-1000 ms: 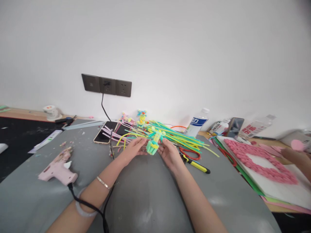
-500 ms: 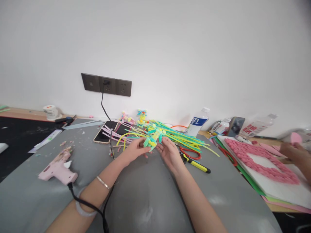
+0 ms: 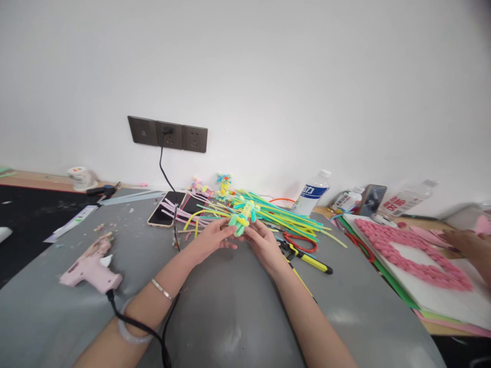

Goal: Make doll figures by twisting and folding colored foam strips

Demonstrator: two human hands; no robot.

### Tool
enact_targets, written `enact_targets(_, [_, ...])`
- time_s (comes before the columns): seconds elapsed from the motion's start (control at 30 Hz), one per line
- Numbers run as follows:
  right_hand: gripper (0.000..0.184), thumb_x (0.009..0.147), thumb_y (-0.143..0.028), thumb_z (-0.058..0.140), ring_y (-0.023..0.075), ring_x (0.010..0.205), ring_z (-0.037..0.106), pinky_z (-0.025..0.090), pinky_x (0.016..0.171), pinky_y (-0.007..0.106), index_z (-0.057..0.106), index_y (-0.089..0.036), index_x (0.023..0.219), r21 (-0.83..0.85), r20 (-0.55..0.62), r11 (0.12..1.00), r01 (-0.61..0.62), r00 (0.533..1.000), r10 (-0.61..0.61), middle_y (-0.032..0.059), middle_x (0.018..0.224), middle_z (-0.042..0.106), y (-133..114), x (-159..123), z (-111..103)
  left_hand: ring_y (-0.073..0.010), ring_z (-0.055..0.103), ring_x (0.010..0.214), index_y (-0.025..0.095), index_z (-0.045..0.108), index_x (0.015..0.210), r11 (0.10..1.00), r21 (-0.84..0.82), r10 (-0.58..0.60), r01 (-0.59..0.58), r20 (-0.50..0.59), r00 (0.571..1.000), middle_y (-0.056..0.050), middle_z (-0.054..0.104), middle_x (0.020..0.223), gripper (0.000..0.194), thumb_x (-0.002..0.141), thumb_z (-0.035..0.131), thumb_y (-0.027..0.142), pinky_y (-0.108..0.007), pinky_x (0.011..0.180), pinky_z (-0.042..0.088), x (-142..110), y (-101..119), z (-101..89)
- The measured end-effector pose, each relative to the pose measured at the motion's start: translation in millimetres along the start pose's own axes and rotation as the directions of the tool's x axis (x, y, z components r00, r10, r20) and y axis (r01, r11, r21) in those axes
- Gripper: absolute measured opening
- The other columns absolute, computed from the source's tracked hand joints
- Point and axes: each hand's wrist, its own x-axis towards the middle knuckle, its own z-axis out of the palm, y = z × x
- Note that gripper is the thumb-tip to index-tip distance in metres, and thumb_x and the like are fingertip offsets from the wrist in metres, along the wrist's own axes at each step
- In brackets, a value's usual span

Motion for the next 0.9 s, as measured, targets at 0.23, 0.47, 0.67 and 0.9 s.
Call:
enact_targets(0.23, [0.036, 0.069, -0.044, 0.080, 0.0253, 0.095, 0.066, 0.050, 0.077, 0.033, 0.072, -0.024, 0.098, 0.011, -0.022, 1.000, -0.030, 0.999, 0.030, 0.0053, 0.104, 0.074, -2.9, -0.6, -0.3, -0.0242, 0.070, 0.097, 0.017, 0.070, 0.110, 1.000, -0.020, -0.017, 0.017, 0.012, 1.000, -0.014, 0.072, 0.112, 0.046, 0.078, 0.073, 0.049, -0.029, 0.071, 0.057, 0.1, 1.9, -0.8])
enact_targets(0.47, [0.035, 0.071, -0.044, 0.079, 0.0245, 0.090, 0.066, 0.050, 0.074, 0.034, 0.071, -0.024, 0.099, 0.019, 0.004, 0.999, -0.046, 0.999, 0.046, 0.0050, 0.102, 0.073, -4.2, -0.8, 0.1, -0.0249, 0.069, 0.099, 0.018, 0.070, 0.114, 0.996, 0.075, 0.039, -0.037, -0.018, 0.999, -0.011, 0.069, 0.122, 0.050, 0.071, 0.081, 0.040, -0.031, 0.074, 0.057, 1.0, -0.8, -2.5])
enact_targets(0.67, [0.040, 0.070, -0.043, 0.080, 0.0215, 0.080, 0.067, 0.049, 0.071, 0.033, 0.069, -0.024, 0.104, 0.026, 0.024, 0.998, -0.054, 0.998, 0.054, 0.0043, 0.100, 0.074, -3.0, -1.1, 0.7, -0.0239, 0.069, 0.095, 0.018, 0.071, 0.112, 0.991, 0.118, 0.061, -0.056, -0.036, 0.998, -0.009, 0.073, 0.113, 0.049, 0.070, 0.081, 0.040, -0.030, 0.073, 0.056, 3.3, -2.3, -3.1])
enact_targets(0.9, [0.032, 0.071, -0.044, 0.078, 0.0230, 0.085, 0.065, 0.048, 0.072, 0.032, 0.071, -0.025, 0.095, 0.027, -0.001, 0.998, -0.052, 0.999, 0.052, 0.0040, 0.097, 0.073, -2.6, 0.3, -0.4, -0.0262, 0.069, 0.099, 0.019, 0.070, 0.114, 0.990, 0.123, 0.071, -0.071, -0.002, 0.997, -0.009, 0.072, 0.115, 0.050, 0.070, 0.081, 0.038, -0.031, 0.073, 0.056, 1.0, -0.4, -0.2])
